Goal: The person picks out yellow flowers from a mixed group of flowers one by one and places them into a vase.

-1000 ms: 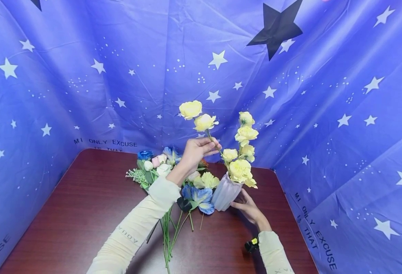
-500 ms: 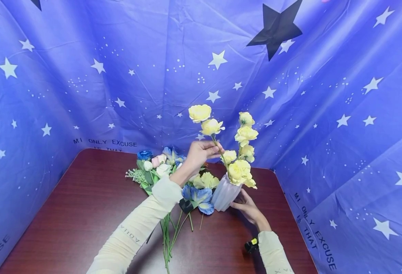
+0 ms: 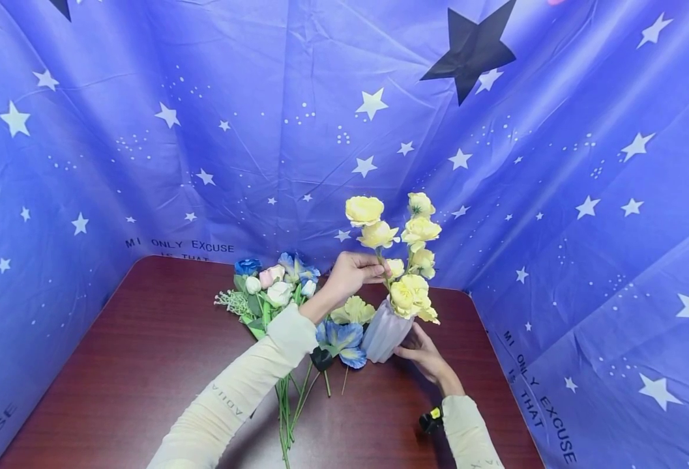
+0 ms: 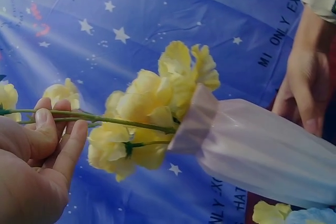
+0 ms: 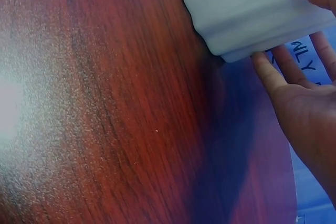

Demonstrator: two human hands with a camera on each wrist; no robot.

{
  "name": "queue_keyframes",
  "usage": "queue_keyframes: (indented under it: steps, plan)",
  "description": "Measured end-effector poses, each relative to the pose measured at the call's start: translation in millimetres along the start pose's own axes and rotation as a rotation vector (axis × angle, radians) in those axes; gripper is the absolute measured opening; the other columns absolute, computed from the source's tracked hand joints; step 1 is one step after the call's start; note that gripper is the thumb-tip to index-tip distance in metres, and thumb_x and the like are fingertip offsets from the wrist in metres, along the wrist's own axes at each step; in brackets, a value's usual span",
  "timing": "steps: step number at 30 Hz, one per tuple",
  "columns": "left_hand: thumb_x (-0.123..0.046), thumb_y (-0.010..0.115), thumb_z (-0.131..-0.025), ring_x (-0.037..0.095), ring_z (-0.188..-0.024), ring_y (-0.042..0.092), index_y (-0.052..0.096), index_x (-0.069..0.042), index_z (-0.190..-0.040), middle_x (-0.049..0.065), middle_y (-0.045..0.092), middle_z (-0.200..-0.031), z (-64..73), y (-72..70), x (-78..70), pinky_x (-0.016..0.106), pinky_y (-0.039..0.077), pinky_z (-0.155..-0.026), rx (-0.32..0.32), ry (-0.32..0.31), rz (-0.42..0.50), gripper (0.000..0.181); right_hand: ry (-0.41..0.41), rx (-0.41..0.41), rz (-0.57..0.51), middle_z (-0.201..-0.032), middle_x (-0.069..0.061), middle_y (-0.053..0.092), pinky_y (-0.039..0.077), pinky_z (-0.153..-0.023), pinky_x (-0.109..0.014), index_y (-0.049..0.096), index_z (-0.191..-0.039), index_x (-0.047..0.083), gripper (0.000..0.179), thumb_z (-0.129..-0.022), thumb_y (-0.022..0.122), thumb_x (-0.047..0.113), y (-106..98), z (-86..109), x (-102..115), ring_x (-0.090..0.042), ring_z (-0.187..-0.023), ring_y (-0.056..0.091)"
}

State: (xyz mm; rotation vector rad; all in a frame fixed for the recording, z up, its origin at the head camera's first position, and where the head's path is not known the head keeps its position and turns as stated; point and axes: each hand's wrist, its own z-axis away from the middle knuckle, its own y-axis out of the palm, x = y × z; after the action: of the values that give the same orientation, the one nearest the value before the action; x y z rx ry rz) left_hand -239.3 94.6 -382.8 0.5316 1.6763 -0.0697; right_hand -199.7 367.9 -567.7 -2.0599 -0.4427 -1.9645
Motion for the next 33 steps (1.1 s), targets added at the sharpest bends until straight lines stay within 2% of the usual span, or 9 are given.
queue_keyframes:
  steps: [3,10,15,21,27,30,33]
  plan:
    - [0.007,0.061,-0.097,0.032,-0.098,0.076,0.069,0.019,-0.104,0.025,0.076,-0.096,-0.3,1.8,3.9,0.044,0.061,-0.094,0.020,-0.008,-0.028,0.017,-0.004,0.002,-0.001,-0.138,0.013,0.056,0.054,-0.100,-0.025,0.037,-0.151,0.021,0.076,-0.088,0.065,-0.012,0,-0.7,1,-0.005,-0.124,0.059]
    - [0.005,0.061,-0.097,0.036,-0.103,0.074,0.071,0.016,-0.103,0.030,0.074,-0.104,-0.7,6.2,9.1,0.035,0.062,-0.090,0.043,-0.019,-0.124,0.016,-0.006,-0.001,-0.009,-0.140,0.014,0.054,0.052,-0.102,-0.024,0.034,-0.154,0.016,0.078,-0.088,0.066,-0.011,-1,-1.3,1,-0.004,-0.128,0.056]
    - [0.002,0.061,-0.098,0.035,-0.104,0.074,0.073,0.014,-0.102,0.029,0.074,-0.105,-1.3,8.0,9.2,0.036,0.062,-0.091,0.025,-0.011,-0.169,0.017,-0.014,-0.014,-0.022,-0.140,0.013,0.054,0.052,-0.102,-0.023,0.037,-0.152,0.018,0.077,-0.088,0.066,-0.011,0,-1.0,-1,-0.003,-0.128,0.056]
    - [0.002,0.061,-0.098,0.035,-0.103,0.074,0.073,0.013,-0.103,0.029,0.074,-0.104,-1.1,12.2,10.0,0.030,0.062,-0.087,0.013,0.024,-0.189,0.017,-0.019,-0.048,-0.022,-0.138,0.011,0.057,0.052,-0.101,-0.023,0.042,-0.147,0.019,0.072,-0.088,0.063,-0.015,0,0.4,-6,-0.004,-0.126,0.057]
    - [0.002,0.063,-0.097,0.036,-0.102,0.074,0.074,0.012,-0.102,0.028,0.074,-0.104,-0.6,13.8,13.8,0.034,0.063,-0.087,0.029,0.043,-0.240,0.016,0.019,-0.124,-0.017,-0.130,0.010,0.062,0.054,-0.097,-0.023,0.052,-0.136,0.022,0.061,-0.087,0.066,-0.013,2,2.6,-7,-0.006,-0.120,0.061]
    - [0.000,0.064,-0.098,0.034,-0.101,0.075,0.075,0.009,-0.104,0.026,0.075,-0.104,-0.5,13.4,17.6,0.035,0.063,-0.088,0.037,0.037,-0.297,0.016,0.043,-0.156,-0.012,-0.128,0.010,0.064,0.055,-0.097,-0.024,0.055,-0.131,0.022,0.057,-0.087,0.067,-0.012,3,2.9,-6,-0.007,-0.118,0.062]
    - [-0.005,0.065,-0.098,0.030,-0.099,0.075,0.077,0.004,-0.105,0.020,0.077,-0.105,-0.2,12.9,21.1,0.032,0.063,-0.085,0.041,0.031,-0.396,0.016,0.056,-0.167,-0.013,-0.126,0.010,0.066,0.055,-0.097,-0.024,0.057,-0.128,0.022,0.055,-0.086,0.068,-0.012,4,3.3,-6,-0.007,-0.117,0.063]
